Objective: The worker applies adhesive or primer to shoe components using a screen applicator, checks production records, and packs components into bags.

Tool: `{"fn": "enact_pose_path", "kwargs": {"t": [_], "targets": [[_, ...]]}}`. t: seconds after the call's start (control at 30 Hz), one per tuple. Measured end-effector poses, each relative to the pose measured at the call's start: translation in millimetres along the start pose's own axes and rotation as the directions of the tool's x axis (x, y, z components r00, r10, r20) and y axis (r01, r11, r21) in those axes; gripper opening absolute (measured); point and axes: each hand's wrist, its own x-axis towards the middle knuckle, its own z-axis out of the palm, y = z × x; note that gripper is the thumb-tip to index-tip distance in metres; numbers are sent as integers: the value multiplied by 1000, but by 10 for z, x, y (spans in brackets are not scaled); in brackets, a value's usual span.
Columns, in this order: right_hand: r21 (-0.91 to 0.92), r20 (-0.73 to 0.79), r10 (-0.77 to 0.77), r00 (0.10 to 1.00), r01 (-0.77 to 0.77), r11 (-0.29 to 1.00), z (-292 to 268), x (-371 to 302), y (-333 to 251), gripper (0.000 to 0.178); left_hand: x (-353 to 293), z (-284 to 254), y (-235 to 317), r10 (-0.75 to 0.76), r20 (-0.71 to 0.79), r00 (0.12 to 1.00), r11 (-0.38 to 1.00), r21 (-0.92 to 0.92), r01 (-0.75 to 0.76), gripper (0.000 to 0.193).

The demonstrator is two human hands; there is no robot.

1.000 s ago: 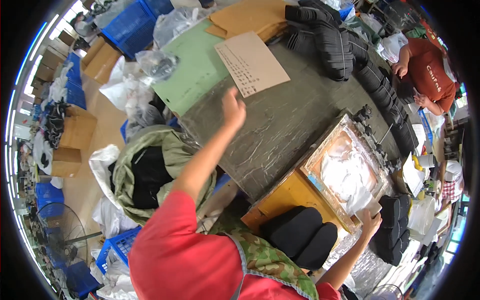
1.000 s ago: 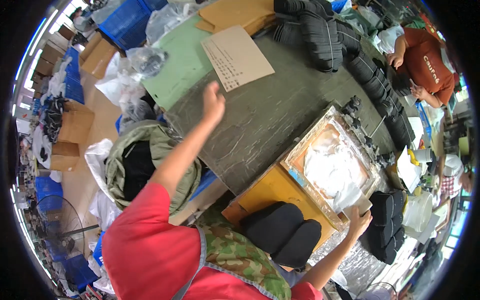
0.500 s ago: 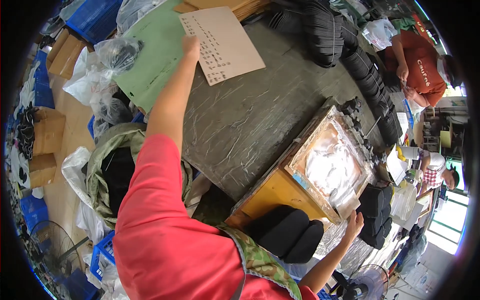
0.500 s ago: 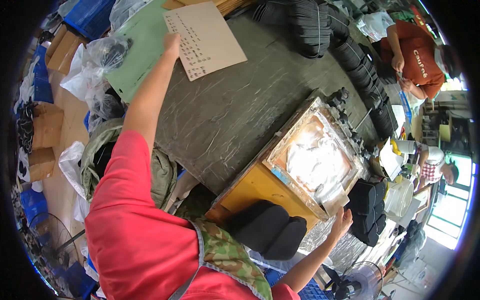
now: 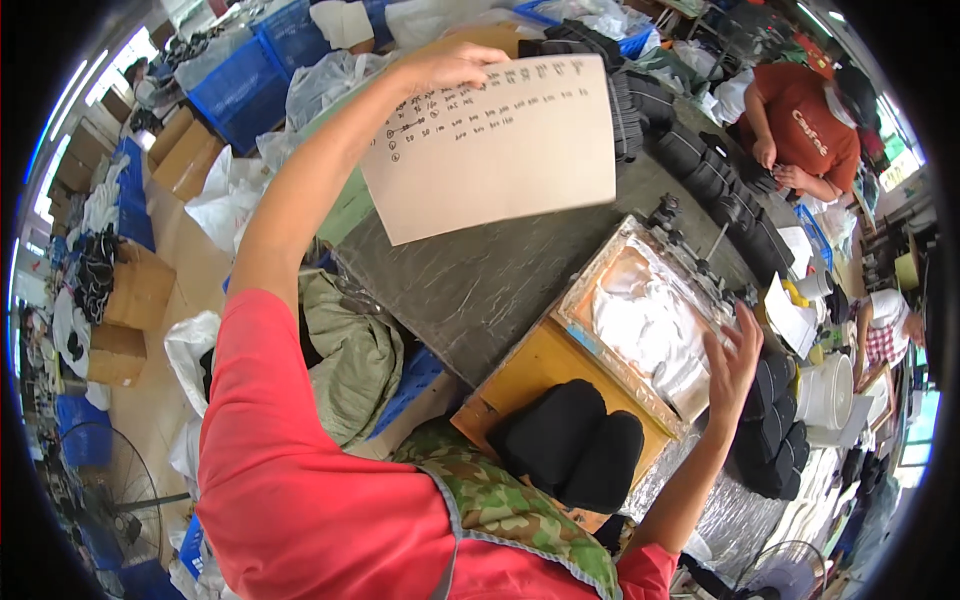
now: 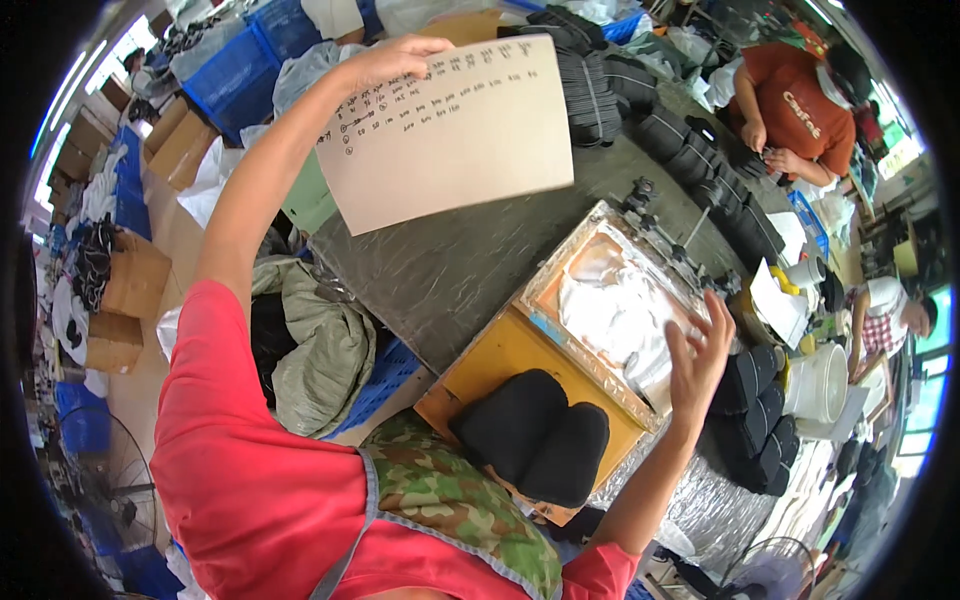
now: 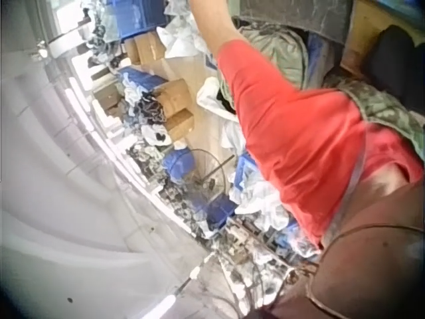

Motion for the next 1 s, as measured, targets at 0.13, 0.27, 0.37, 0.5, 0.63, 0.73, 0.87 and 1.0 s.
{"fn": "enact_pose_path", "kwargs": {"t": [0.13,0.27,0.37,0.5,0.63,0.73,0.87,1.0], "targets": [[113,78,-63,995,54,992,-64,50,-299,93,137,386,1011,196,92,976,957,198,-210,46],[278,70,-73,995,51,959,-109,56,-195,95,164,758,1793,215,307,927,962,95,-255,54],[593,161,-53,986,-53,804,-141,-52,-171,65,229,988,2100,267,352,897,949,64,-308,53],[796,170,96,981,-194,573,-167,-289,131,24,312,1270,2464,319,349,881,920,111,-377,53],[853,61,145,988,-127,506,-214,-420,219,26,346,1465,2738,400,367,840,852,190,-489,53],[867,5,151,989,-79,492,-277,-494,296,26,347,1518,2821,387,390,836,860,175,-480,45],[869,-69,166,984,-23,495,-398,-575,400,25,282,1412,2851,834,-70,548,551,179,-815,41],[882,-83,207,975,-25,470,-489,-641,485,23,-127,1210,2862,791,-356,498,524,-27,-851,42]]}}
